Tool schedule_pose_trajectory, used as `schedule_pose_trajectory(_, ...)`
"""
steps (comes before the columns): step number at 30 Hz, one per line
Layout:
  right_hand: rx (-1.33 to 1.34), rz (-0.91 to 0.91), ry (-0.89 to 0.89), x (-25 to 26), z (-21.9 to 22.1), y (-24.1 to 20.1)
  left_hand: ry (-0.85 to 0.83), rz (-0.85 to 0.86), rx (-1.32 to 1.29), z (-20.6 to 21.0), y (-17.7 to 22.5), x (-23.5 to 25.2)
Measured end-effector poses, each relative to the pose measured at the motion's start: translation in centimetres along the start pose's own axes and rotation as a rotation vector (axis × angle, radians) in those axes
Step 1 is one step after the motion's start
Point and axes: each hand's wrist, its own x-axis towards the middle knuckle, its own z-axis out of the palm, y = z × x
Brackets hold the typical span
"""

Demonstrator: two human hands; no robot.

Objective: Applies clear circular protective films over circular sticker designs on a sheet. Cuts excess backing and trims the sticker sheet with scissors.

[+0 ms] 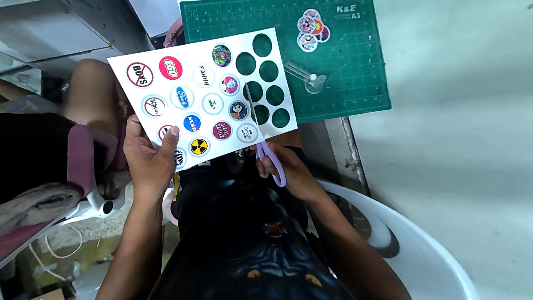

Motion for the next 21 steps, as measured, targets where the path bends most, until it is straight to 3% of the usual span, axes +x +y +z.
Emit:
schedule_pose_trajectory(13,-0.134,0.108,0.036,0.0,0.2,-0.9,-0.011,-0.037,-0.015,-0.1,-0.4,0.1)
schedule_pose_trajectory(21,-0.025,-0.07,-0.014,0.4,-0.5,0.9,-0.04,-0.071,-0.036,-0.1,0.0,-0.7)
